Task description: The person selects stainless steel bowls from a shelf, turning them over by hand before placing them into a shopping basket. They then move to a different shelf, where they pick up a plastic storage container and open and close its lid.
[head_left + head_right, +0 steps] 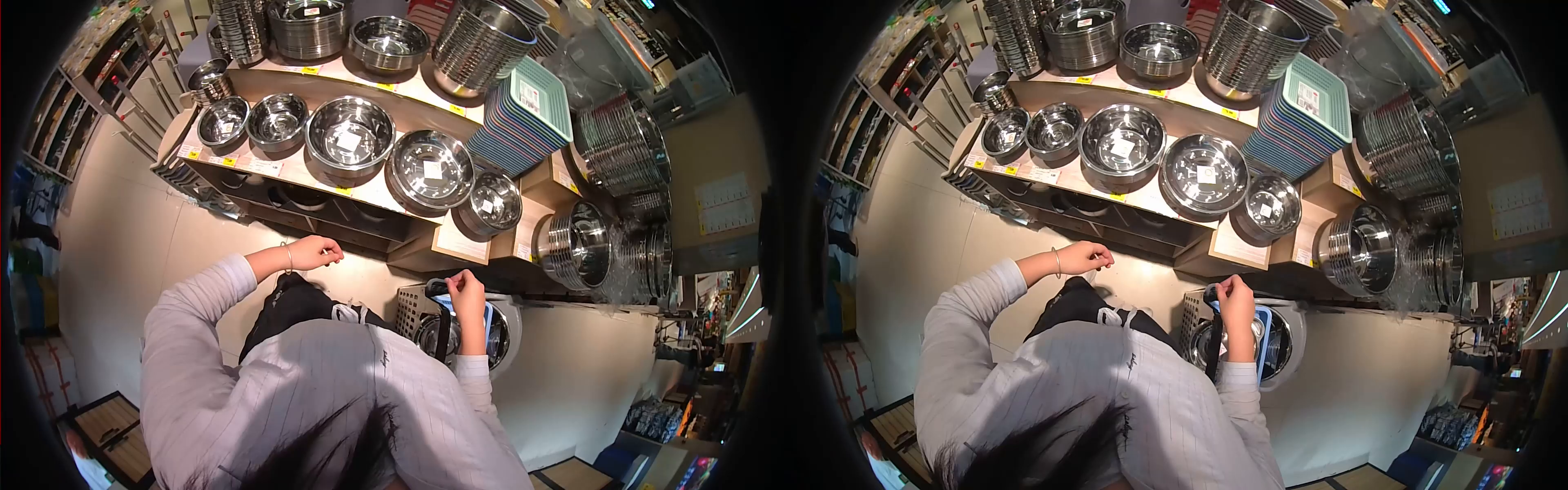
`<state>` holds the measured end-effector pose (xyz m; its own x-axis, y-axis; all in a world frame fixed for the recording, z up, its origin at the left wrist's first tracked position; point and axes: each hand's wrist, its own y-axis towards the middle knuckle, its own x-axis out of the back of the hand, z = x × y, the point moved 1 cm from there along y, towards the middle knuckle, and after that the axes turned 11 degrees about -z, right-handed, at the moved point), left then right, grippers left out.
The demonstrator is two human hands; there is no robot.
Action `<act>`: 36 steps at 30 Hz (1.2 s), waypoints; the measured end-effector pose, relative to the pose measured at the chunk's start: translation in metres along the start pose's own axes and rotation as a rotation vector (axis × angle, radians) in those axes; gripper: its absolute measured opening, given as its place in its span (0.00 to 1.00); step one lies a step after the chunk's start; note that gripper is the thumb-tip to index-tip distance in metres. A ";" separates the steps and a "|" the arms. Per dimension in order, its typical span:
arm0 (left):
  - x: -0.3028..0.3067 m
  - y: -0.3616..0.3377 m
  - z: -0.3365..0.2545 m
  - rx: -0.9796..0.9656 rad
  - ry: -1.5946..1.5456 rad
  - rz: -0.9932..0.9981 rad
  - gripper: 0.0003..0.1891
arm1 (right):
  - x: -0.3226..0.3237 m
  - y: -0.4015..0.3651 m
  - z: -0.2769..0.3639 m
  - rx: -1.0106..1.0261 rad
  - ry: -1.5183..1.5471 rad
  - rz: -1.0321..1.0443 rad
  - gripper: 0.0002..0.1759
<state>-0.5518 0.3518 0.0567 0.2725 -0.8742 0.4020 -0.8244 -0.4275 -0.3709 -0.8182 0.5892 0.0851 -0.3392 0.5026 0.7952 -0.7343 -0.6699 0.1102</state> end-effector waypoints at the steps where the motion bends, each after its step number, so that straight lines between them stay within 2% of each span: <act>1: 0.012 -0.001 0.006 -0.027 0.025 -0.027 0.11 | -0.004 0.003 0.011 -0.036 0.030 0.038 0.10; 3: 0.039 0.001 0.016 -0.021 -0.060 -0.114 0.10 | -0.014 0.003 0.027 -0.009 0.015 0.028 0.13; 5: 0.065 0.007 0.031 -0.071 -0.207 -0.273 0.10 | -0.022 0.001 0.042 -0.047 -0.183 -0.006 0.19; 6: 0.080 0.006 0.027 -0.078 -0.179 -0.342 0.10 | -0.028 -0.001 0.044 -0.076 -0.189 0.025 0.24; 9: 0.118 0.013 0.031 -0.151 -0.207 -0.542 0.10 | -0.050 -0.008 0.048 -0.093 -0.187 0.028 0.25; 12: 0.156 0.006 0.021 -0.168 -0.019 -0.839 0.11 | -0.061 -0.011 0.076 -0.106 -0.191 0.059 0.25; 15: 0.187 0.000 0.033 -0.058 0.273 -0.968 0.13 | -0.076 -0.013 0.102 -0.101 -0.190 0.079 0.23; 16: 0.194 0.002 0.039 -0.066 0.273 -0.966 0.13 | -0.082 -0.010 0.111 -0.091 -0.173 0.082 0.22; 18: 0.205 0.004 0.049 -0.263 0.384 -1.011 0.16 | -0.095 -0.010 0.124 -0.053 -0.179 0.090 0.21; 21: 0.217 0.012 0.058 -0.326 0.526 -0.955 0.16 | -0.111 -0.008 0.145 0.034 -0.183 0.160 0.18; 26: 0.236 0.026 0.070 -0.468 0.799 -0.741 0.08 | -0.132 -0.002 0.172 0.054 -0.118 0.119 0.15; 29: 0.242 0.033 0.076 -0.528 0.866 -0.643 0.08 | -0.143 -0.003 0.182 0.085 -0.072 0.054 0.15; 31: 0.248 0.032 0.075 -0.577 0.864 -0.636 0.08 | -0.149 -0.004 0.190 0.058 -0.060 0.058 0.15; 36: 0.258 0.027 0.067 -0.540 0.649 -0.606 0.08 | -0.158 -0.010 0.205 0.037 -0.028 0.047 0.15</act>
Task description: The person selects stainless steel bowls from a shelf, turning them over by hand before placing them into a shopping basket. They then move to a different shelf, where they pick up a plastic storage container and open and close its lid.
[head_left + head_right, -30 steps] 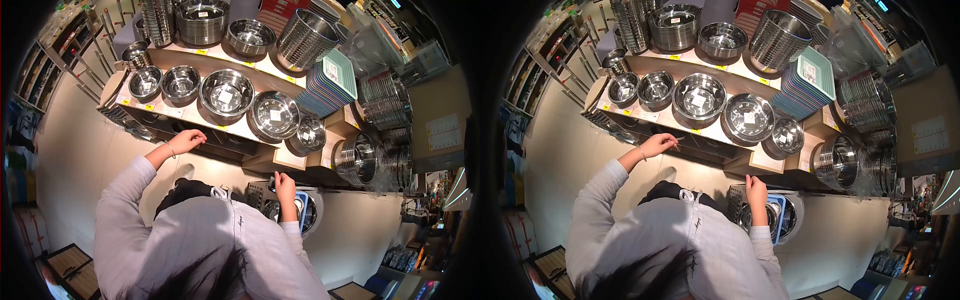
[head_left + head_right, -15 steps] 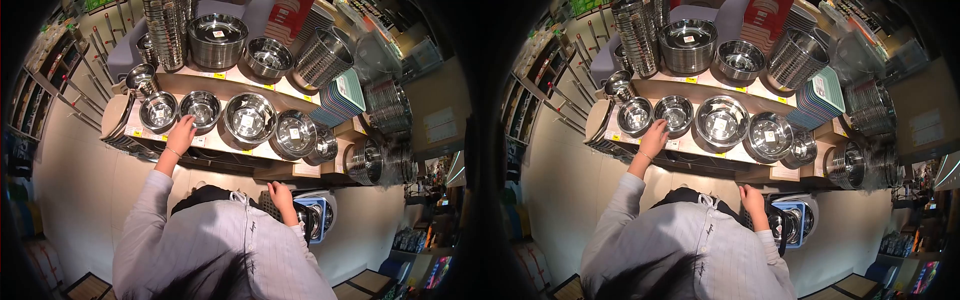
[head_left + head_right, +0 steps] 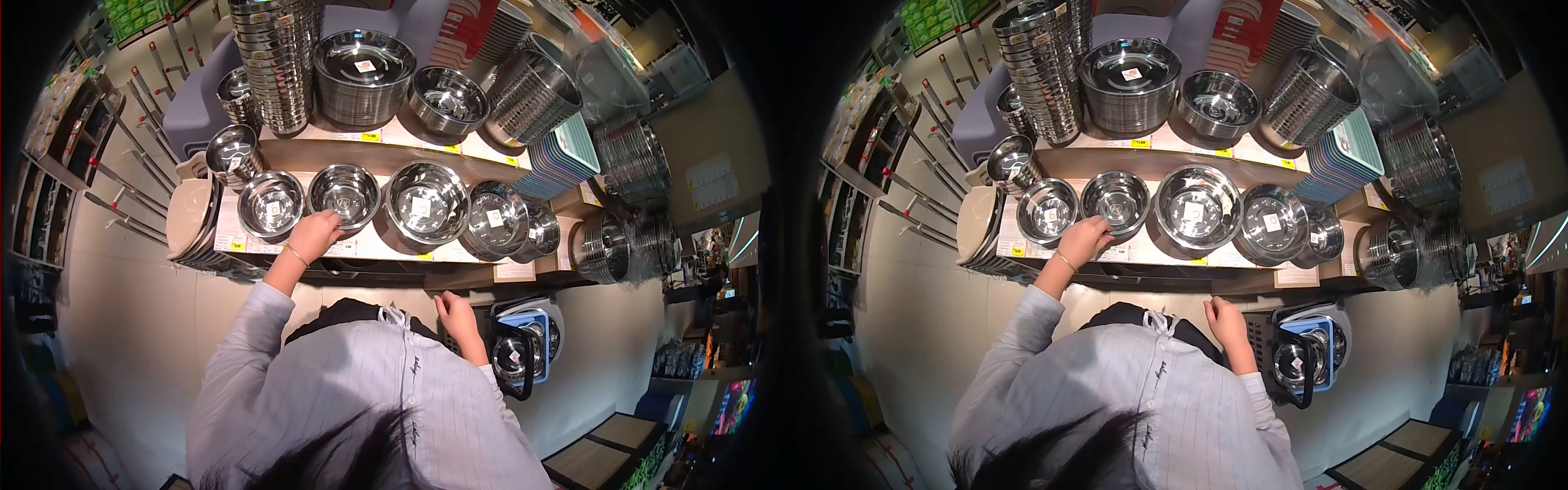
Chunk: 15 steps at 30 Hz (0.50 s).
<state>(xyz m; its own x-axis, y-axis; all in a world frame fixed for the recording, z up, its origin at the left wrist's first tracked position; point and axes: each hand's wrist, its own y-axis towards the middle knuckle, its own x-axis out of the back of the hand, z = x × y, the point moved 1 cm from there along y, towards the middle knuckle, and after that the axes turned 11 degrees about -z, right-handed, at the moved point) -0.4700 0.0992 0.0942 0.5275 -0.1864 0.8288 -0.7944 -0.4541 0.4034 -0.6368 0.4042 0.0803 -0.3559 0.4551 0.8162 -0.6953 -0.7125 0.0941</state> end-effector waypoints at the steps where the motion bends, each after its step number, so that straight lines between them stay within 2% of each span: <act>1: 0.003 0.001 -0.001 -0.003 -0.001 0.000 0.08 | -0.002 0.001 0.001 -0.004 -0.011 0.004 0.15; 15: 0.007 -0.005 0.004 0.033 -0.145 -0.046 0.07 | -0.013 0.011 0.026 0.009 -0.060 0.068 0.15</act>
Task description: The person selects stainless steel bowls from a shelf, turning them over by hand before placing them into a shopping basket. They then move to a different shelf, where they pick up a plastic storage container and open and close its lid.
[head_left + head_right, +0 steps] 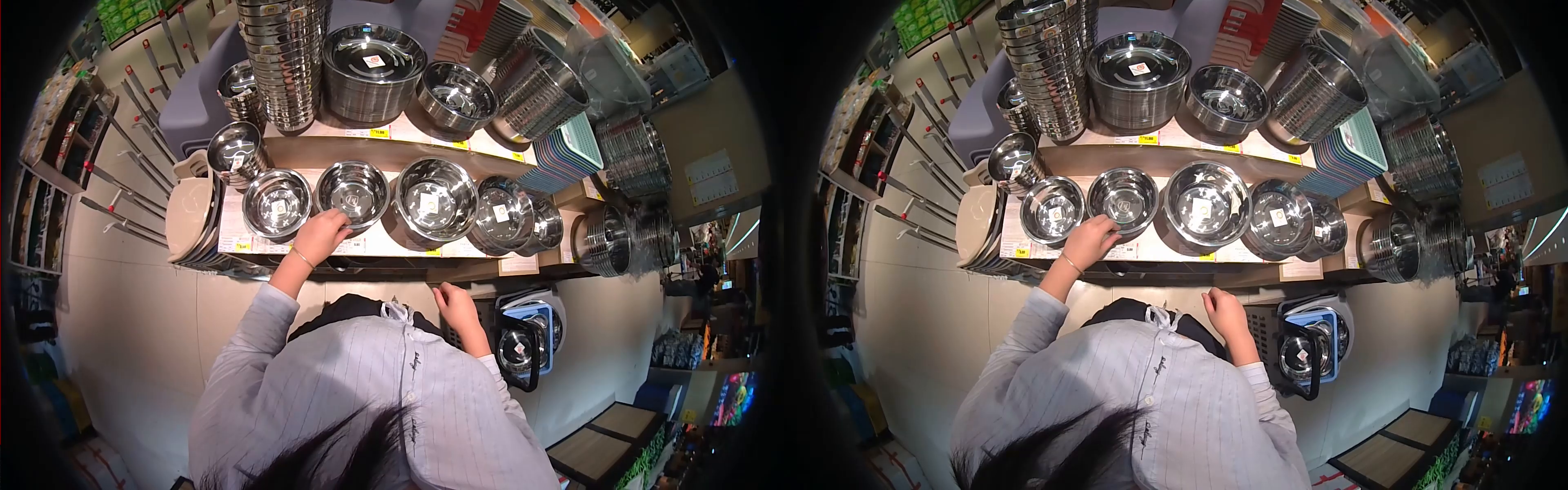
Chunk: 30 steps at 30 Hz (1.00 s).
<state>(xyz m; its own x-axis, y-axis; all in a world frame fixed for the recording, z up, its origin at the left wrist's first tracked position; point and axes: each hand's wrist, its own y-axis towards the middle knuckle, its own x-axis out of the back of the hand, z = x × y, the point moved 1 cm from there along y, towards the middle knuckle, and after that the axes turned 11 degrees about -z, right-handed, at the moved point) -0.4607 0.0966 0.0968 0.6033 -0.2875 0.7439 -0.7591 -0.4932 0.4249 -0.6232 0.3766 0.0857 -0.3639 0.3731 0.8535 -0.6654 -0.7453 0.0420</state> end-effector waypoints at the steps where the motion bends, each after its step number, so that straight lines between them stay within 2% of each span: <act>1: -0.001 0.000 0.000 0.000 0.002 -0.005 0.07 | 0.002 -0.001 0.001 -0.017 -0.022 0.009 0.14; 5: -0.009 -0.003 0.005 -0.015 -0.022 -0.006 0.07 | 0.022 -0.010 -0.013 -0.091 -0.073 -0.046 0.13; 6: -0.011 -0.004 0.005 -0.016 0.002 -0.020 0.07 | 0.033 -0.014 -0.022 -0.162 -0.124 -0.082 0.13; 7: -0.012 -0.005 0.004 -0.018 0.025 -0.031 0.07 | 0.042 -0.020 -0.038 -0.090 -0.200 -0.248 0.12; 8: -0.013 -0.005 0.003 -0.035 0.014 -0.016 0.07 | 0.056 -0.026 -0.057 -0.135 -0.328 -0.246 0.10; 9: -0.012 -0.004 0.002 -0.021 0.016 -0.028 0.07 | 0.068 -0.035 -0.074 -0.170 -0.423 -0.345 0.10; 11: -0.013 -0.002 0.001 -0.017 0.002 -0.037 0.07 | 0.094 -0.055 -0.096 -0.312 -0.601 -0.485 0.17; 12: -0.013 -0.002 0.000 0.003 0.005 -0.019 0.07 | 0.100 -0.066 -0.108 -0.392 -0.676 -0.508 0.25; 15: -0.010 0.005 -0.004 0.020 -0.016 0.047 0.08 | 0.095 -0.097 -0.148 -0.620 -0.764 -0.407 0.35; 16: -0.009 0.008 -0.003 0.035 -0.032 0.077 0.08 | 0.089 -0.108 -0.162 -0.673 -0.721 -0.366 0.34; 17: -0.009 0.011 0.000 0.051 -0.023 0.139 0.09 | 0.079 -0.118 -0.176 -0.627 -0.702 -0.396 0.32; 20: -0.001 0.027 -0.028 0.014 -0.042 0.040 0.10 | 0.077 -0.131 -0.193 -0.511 -0.690 -0.455 0.26; 23: -0.008 0.039 -0.057 -0.012 -0.082 0.034 0.06 | 0.096 -0.124 -0.191 -0.644 -0.534 -0.425 0.23; 26: -0.034 0.045 -0.090 -0.132 -0.239 0.021 0.04 | 0.105 -0.128 -0.214 -0.578 -0.504 -0.445 0.21; 28: -0.054 0.044 -0.125 -0.046 -0.259 0.184 0.03 | 0.106 -0.132 -0.228 -0.703 -0.398 -0.231 0.20; 30: -0.086 0.039 -0.153 -0.099 -0.387 0.209 0.03 | 0.112 -0.135 -0.235 -0.584 -0.339 -0.251 0.18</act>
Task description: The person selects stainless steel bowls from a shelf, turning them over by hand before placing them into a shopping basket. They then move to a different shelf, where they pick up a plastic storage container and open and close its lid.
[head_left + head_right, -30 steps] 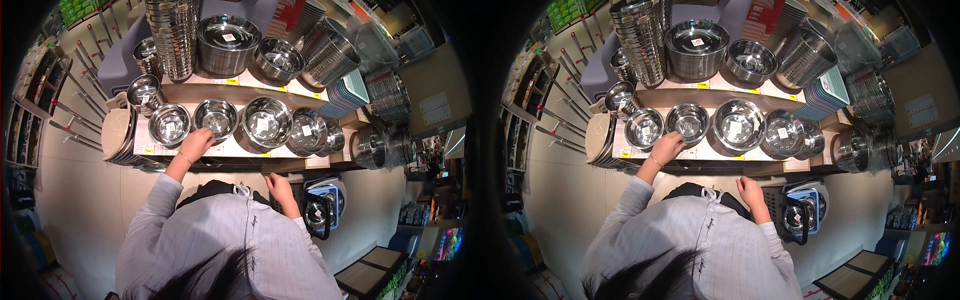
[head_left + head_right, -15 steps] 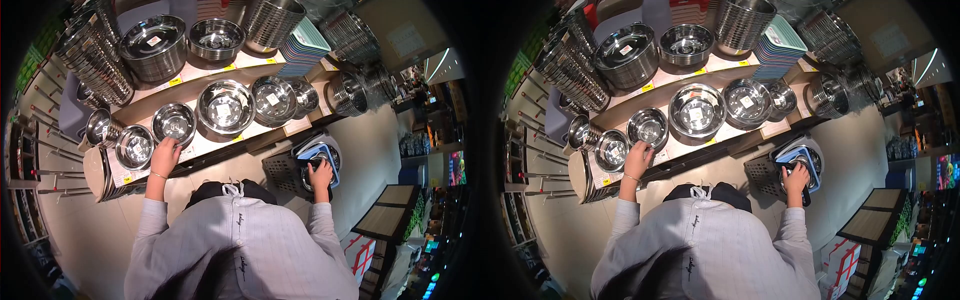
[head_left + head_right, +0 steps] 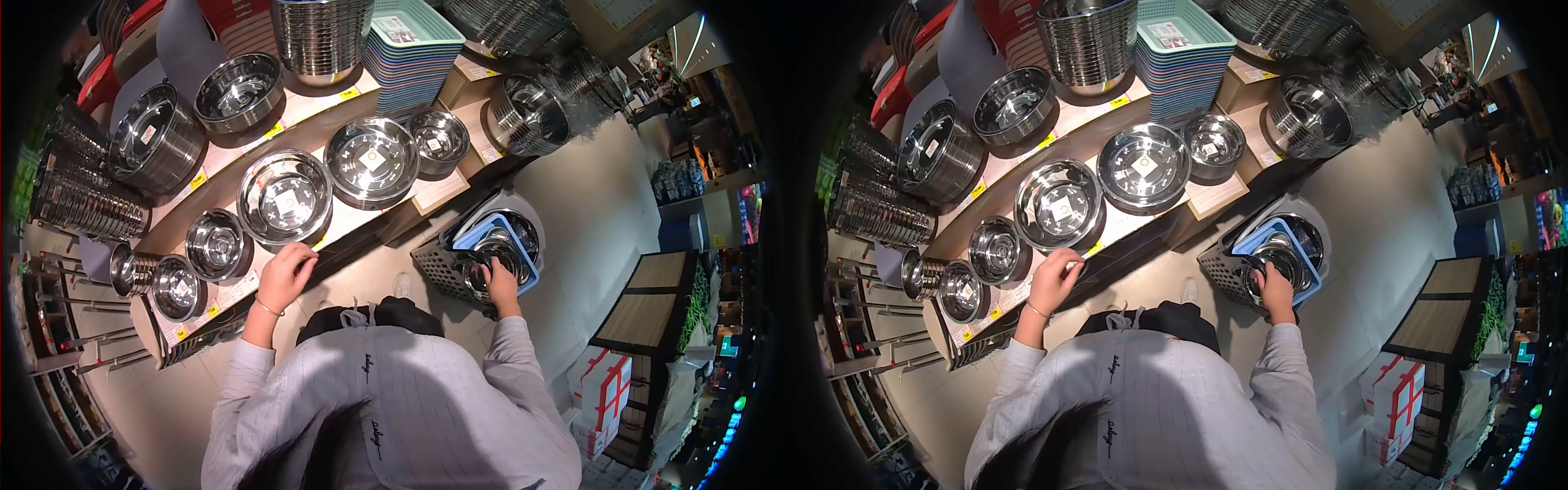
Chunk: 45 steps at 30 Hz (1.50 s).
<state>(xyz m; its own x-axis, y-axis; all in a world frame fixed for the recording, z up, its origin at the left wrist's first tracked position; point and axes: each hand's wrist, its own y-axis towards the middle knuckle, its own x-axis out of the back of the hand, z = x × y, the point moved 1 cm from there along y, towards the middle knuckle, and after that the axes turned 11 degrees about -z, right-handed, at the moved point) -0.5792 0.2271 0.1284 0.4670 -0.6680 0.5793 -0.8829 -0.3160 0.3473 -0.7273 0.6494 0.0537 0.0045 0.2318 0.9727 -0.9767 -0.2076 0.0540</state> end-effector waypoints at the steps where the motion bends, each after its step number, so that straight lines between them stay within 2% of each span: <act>1: -0.017 0.007 -0.012 -0.021 -0.024 0.044 0.03 | -0.003 0.002 -0.007 0.024 0.013 -0.001 0.17; 4: -0.070 0.025 -0.044 0.000 -0.108 0.205 0.04 | -0.004 0.010 -0.017 0.057 0.059 -0.014 0.16; 6: -0.107 0.041 -0.054 -0.127 -0.117 0.252 0.04 | -0.006 0.017 -0.024 0.055 0.096 -0.007 0.16; 10: -0.163 0.077 -0.076 -0.228 -0.035 0.302 0.04 | -0.005 0.034 -0.041 0.042 0.154 -0.063 0.16; 14: -0.204 0.106 -0.091 -0.251 0.127 0.203 0.05 | -0.010 0.054 -0.065 0.071 0.111 -0.052 0.14; 17: -0.226 0.121 -0.090 -0.247 0.267 0.083 0.10 | -0.010 0.068 -0.082 0.127 0.152 -0.136 0.14; 20: -0.239 0.131 -0.092 -0.215 0.337 0.007 0.12 | -0.009 0.082 -0.096 0.217 0.211 -0.252 0.15; 26: -0.263 0.137 -0.093 -0.232 0.296 0.086 0.13 | -0.004 0.104 -0.117 0.279 0.093 -0.386 0.14; 28: -0.268 0.141 -0.093 -0.219 0.328 0.078 0.13 | -0.001 0.110 -0.121 0.144 0.162 -0.267 0.16; 32: -0.270 0.147 -0.089 -0.184 0.503 0.007 0.15 | 0.002 0.121 -0.129 0.103 0.156 -0.251 0.17; 34: -0.268 0.144 -0.086 -0.157 0.533 -0.009 0.15 | 0.005 0.126 -0.130 0.019 0.132 -0.144 0.18; 38: -0.257 0.133 -0.076 -0.080 0.566 -0.028 0.16 | 0.003 0.132 -0.139 0.042 0.193 -0.132 0.20; 40: -0.249 0.125 -0.069 0.000 0.604 -0.018 0.16 | 0.006 0.134 -0.140 0.048 0.179 -0.202 0.21; 45: -0.222 0.101 -0.054 0.019 0.759 -0.090 0.15 | 0.014 0.140 -0.135 -0.009 0.077 -0.106 0.22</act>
<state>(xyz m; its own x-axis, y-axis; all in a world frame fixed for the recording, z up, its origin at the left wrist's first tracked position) -0.7696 0.3792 0.0747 0.4371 0.0048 0.8994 -0.8370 -0.3638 0.4087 -0.8924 0.7519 0.0447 0.0916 0.3244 0.9415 -0.9735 -0.1700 0.1533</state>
